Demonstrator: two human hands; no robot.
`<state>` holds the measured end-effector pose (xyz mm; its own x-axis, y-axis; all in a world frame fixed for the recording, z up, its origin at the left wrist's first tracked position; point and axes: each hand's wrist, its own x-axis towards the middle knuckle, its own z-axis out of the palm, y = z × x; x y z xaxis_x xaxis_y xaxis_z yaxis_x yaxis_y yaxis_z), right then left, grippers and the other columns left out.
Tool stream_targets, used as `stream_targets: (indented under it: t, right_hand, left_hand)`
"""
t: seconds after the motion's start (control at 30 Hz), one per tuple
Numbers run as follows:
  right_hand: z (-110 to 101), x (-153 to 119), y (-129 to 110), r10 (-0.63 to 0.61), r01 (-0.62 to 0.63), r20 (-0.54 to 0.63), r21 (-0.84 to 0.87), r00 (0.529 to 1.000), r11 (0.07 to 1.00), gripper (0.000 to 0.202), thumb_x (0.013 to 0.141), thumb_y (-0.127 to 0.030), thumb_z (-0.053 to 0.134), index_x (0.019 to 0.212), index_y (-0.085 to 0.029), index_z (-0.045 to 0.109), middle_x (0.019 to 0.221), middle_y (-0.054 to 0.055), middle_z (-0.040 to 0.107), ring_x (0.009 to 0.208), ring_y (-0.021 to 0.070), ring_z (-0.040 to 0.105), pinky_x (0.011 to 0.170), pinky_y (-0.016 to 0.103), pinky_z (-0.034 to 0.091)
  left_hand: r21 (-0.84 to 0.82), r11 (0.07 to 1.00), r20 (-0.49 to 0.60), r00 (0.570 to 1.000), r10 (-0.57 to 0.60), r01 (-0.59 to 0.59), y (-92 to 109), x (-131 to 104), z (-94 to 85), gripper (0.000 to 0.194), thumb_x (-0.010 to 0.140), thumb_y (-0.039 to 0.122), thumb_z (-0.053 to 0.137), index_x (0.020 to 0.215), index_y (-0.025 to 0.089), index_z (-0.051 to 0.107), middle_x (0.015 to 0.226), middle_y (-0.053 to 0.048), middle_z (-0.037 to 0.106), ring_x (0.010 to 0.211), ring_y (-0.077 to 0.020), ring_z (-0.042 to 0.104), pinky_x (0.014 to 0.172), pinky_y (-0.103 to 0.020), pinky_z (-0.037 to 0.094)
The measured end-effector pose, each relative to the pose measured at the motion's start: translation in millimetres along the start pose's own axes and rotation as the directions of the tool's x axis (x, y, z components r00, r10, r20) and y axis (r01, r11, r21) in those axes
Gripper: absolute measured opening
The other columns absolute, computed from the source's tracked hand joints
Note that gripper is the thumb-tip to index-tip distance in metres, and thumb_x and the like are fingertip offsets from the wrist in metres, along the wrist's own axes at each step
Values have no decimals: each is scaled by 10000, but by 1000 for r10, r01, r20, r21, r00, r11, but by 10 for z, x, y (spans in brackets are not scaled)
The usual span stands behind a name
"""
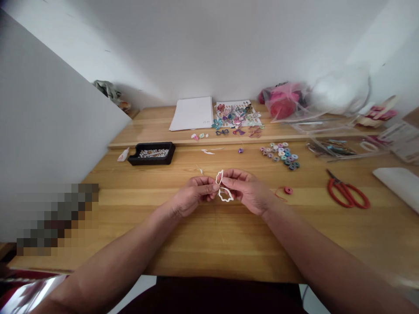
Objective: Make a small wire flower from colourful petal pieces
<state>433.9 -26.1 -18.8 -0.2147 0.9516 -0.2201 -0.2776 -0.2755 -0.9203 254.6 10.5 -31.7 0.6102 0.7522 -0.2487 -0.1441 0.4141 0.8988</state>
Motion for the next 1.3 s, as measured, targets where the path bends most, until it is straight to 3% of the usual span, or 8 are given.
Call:
stream_targets:
  t: [0.3,0.5,0.83,1.07,1.3]
  right_hand:
    - [-17,2,8,-51,46,-65,-78,997,996,256,709,-412,770,787,-206,639,771,17,626,622,124,529,568,271,407]
    - [-51,7,-8,-173,152,-117,-168,978,974,220,727,-373,757,769,-192,640,648,-16,563,557,92,461,540,245,359]
    - [-108,-9,-74,-265,212,-160,-286,951,934,193,767,-383,723,787,-205,652,653,-13,564,572,96,461,551,252,368]
    - [-138,9,-78,-260,208,-189,-256,947,944,205,761,-396,731,792,-209,654,625,-15,569,552,97,463,525,244,342]
    - [-128,9,-66,-212,180,-190,-172,959,968,275,779,-440,719,930,-210,713,842,18,597,668,102,507,544,233,347]
  left_hand:
    - [-35,999,29,999,-28,29,-8,1,-6,328,627,373,827,713,125,629,605,4,576,538,-65,469,563,-220,322]
    - [-20,1000,-12,1000,5,-5,-6,0,0,309,641,351,820,713,136,611,613,10,578,532,-64,465,554,-218,318]
    - [56,995,-33,996,82,-80,-40,20,-25,268,681,347,793,747,150,623,636,27,569,545,-65,457,571,-229,334]
    - [134,977,-58,983,174,-165,-44,32,-27,270,697,364,775,733,144,624,621,25,561,547,-68,444,552,-227,325]
    - [130,971,-56,976,210,-201,-36,36,-12,257,700,343,771,717,135,622,623,17,567,552,-67,443,557,-226,337]
